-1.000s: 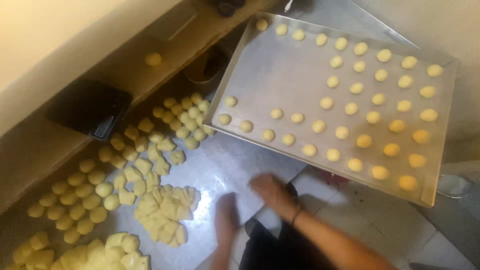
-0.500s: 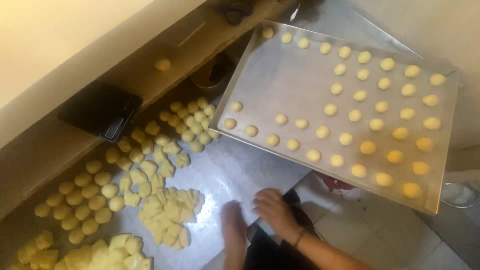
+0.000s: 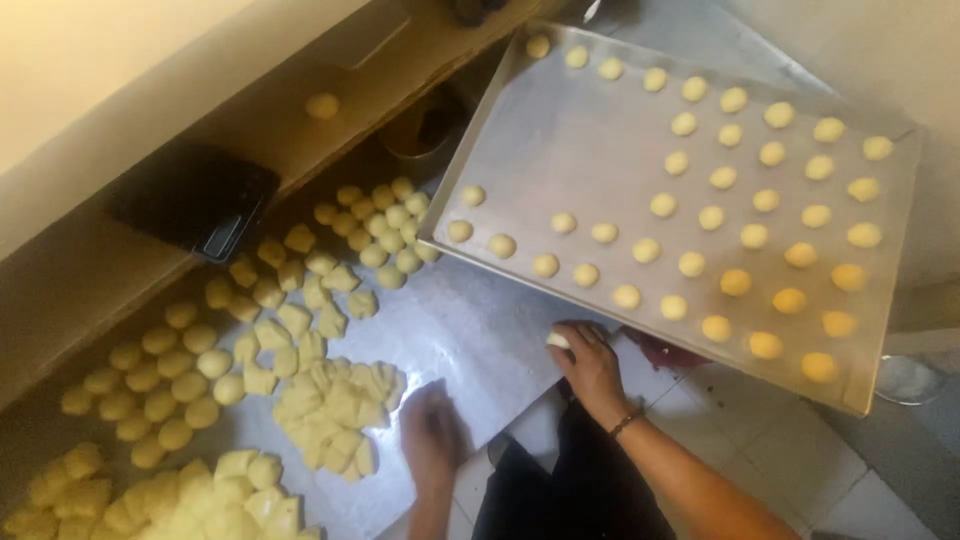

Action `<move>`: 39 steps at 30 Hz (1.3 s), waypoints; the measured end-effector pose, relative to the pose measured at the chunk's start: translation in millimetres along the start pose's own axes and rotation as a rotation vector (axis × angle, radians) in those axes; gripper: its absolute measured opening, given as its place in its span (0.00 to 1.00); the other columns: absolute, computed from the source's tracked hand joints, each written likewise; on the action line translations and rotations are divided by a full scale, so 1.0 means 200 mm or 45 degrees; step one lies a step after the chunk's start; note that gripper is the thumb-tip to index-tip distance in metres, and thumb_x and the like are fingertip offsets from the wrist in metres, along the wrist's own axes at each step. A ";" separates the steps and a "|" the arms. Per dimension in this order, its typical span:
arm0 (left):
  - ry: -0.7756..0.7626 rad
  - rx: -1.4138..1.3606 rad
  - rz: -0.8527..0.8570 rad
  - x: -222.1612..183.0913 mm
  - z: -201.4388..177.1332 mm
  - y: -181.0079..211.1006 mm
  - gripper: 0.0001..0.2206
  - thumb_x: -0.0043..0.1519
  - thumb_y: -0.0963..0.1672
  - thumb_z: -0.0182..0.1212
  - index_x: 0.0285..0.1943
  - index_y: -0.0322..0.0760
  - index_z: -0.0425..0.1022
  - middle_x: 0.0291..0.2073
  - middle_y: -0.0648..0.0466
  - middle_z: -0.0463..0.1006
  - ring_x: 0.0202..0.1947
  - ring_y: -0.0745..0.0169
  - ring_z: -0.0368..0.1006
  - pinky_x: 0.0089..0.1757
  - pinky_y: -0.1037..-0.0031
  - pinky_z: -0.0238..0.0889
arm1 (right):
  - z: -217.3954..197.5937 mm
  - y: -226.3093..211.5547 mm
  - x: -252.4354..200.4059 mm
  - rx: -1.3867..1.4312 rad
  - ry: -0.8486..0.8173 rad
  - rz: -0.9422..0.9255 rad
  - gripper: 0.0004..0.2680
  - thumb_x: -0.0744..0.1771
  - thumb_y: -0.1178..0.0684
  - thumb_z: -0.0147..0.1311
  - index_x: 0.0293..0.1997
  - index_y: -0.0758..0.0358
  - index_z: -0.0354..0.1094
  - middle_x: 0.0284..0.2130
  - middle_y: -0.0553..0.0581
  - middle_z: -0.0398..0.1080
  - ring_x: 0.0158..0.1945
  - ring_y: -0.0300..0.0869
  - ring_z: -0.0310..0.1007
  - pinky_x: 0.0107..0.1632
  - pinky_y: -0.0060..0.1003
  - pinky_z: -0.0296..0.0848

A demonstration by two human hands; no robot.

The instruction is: The person is rolling small portions of dough into uniform balls and placing them onto a metal baking tray.

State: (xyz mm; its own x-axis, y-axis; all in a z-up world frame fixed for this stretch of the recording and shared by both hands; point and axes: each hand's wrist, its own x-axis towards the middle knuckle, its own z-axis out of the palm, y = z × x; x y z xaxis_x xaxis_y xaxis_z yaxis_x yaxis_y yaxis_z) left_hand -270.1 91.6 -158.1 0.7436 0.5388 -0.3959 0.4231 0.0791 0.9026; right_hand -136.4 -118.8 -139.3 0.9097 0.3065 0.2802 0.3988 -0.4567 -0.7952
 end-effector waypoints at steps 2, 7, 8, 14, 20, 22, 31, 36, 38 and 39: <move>0.312 0.503 0.699 0.03 0.05 0.04 0.13 0.57 0.36 0.56 0.50 0.31 0.78 0.45 0.47 0.79 0.44 0.52 0.75 0.46 0.65 0.69 | -0.05 -0.07 0.05 -0.191 0.193 -0.218 0.07 0.62 0.60 0.62 0.42 0.64 0.73 0.43 0.59 0.75 0.49 0.54 0.72 0.54 0.47 0.71; 0.158 0.474 0.678 0.08 0.00 0.05 0.09 0.62 0.36 0.55 0.48 0.33 0.78 0.44 0.46 0.79 0.47 0.46 0.75 0.50 0.62 0.68 | -0.04 -0.05 0.05 -0.210 -0.073 -0.259 0.06 0.63 0.59 0.62 0.41 0.63 0.75 0.43 0.58 0.76 0.51 0.53 0.73 0.55 0.47 0.70; 0.137 0.224 0.451 0.15 -0.02 0.06 0.09 0.67 0.37 0.52 0.49 0.32 0.78 0.45 0.45 0.80 0.46 0.45 0.75 0.50 0.63 0.68 | -0.04 0.00 0.11 -0.250 -0.061 -0.248 0.04 0.64 0.59 0.62 0.40 0.62 0.75 0.43 0.57 0.77 0.51 0.53 0.73 0.55 0.47 0.69; 0.040 0.717 0.779 0.00 0.12 0.21 0.14 0.56 0.36 0.56 0.50 0.31 0.78 0.46 0.42 0.78 0.50 0.40 0.73 0.52 0.61 0.65 | 0.00 -0.17 0.02 -0.236 -0.147 -0.389 0.07 0.63 0.56 0.61 0.42 0.65 0.75 0.44 0.59 0.75 0.52 0.53 0.73 0.56 0.47 0.69; 0.261 0.661 0.893 -0.04 0.07 0.13 0.12 0.55 0.36 0.56 0.47 0.32 0.78 0.46 0.42 0.79 0.50 0.41 0.73 0.53 0.60 0.65 | 0.01 -0.15 -0.07 -0.276 -0.095 -0.339 0.07 0.61 0.59 0.62 0.41 0.62 0.74 0.45 0.57 0.75 0.54 0.52 0.72 0.57 0.44 0.71; 0.145 0.696 0.930 -0.07 0.06 0.17 0.14 0.55 0.36 0.57 0.50 0.31 0.78 0.47 0.40 0.79 0.50 0.38 0.72 0.52 0.58 0.64 | 0.00 -0.15 -0.04 -0.249 -0.174 -0.266 0.08 0.61 0.59 0.63 0.42 0.62 0.75 0.44 0.57 0.76 0.52 0.53 0.72 0.55 0.45 0.71; 0.271 0.662 0.866 0.09 0.04 0.19 0.11 0.57 0.36 0.58 0.48 0.34 0.77 0.46 0.43 0.79 0.49 0.43 0.73 0.51 0.61 0.67 | 0.02 -0.07 0.08 -0.161 -0.006 -0.313 0.09 0.62 0.60 0.61 0.44 0.65 0.73 0.44 0.60 0.75 0.51 0.54 0.74 0.56 0.48 0.72; 0.211 0.613 0.790 0.14 -0.01 0.16 0.09 0.62 0.35 0.57 0.48 0.32 0.78 0.49 0.43 0.80 0.51 0.43 0.74 0.53 0.61 0.66 | 0.02 -0.07 0.09 -0.228 -0.018 -0.240 0.05 0.63 0.61 0.60 0.41 0.63 0.74 0.44 0.59 0.76 0.51 0.54 0.74 0.55 0.46 0.72; 0.301 0.575 0.946 0.09 0.06 0.11 0.14 0.56 0.34 0.55 0.50 0.28 0.76 0.49 0.41 0.78 0.53 0.39 0.72 0.54 0.59 0.64 | 0.06 -0.08 0.02 -0.291 0.037 -0.244 0.05 0.62 0.60 0.60 0.39 0.63 0.74 0.42 0.58 0.76 0.51 0.52 0.74 0.56 0.46 0.71; 0.298 0.578 0.946 0.09 0.07 0.13 0.14 0.56 0.34 0.55 0.50 0.28 0.76 0.49 0.41 0.78 0.53 0.39 0.72 0.54 0.59 0.64 | 0.06 -0.13 0.04 -0.289 0.039 -0.240 0.05 0.62 0.60 0.60 0.39 0.63 0.74 0.42 0.58 0.76 0.51 0.52 0.74 0.56 0.46 0.71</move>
State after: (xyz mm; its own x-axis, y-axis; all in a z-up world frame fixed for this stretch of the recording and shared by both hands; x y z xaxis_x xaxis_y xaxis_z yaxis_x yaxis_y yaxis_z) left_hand -237.8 92.0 -143.5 0.8036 0.4799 0.3520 0.0764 -0.6697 0.7386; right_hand -141.1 -95.2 -122.2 0.8189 0.3801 0.4301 0.5736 -0.5705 -0.5878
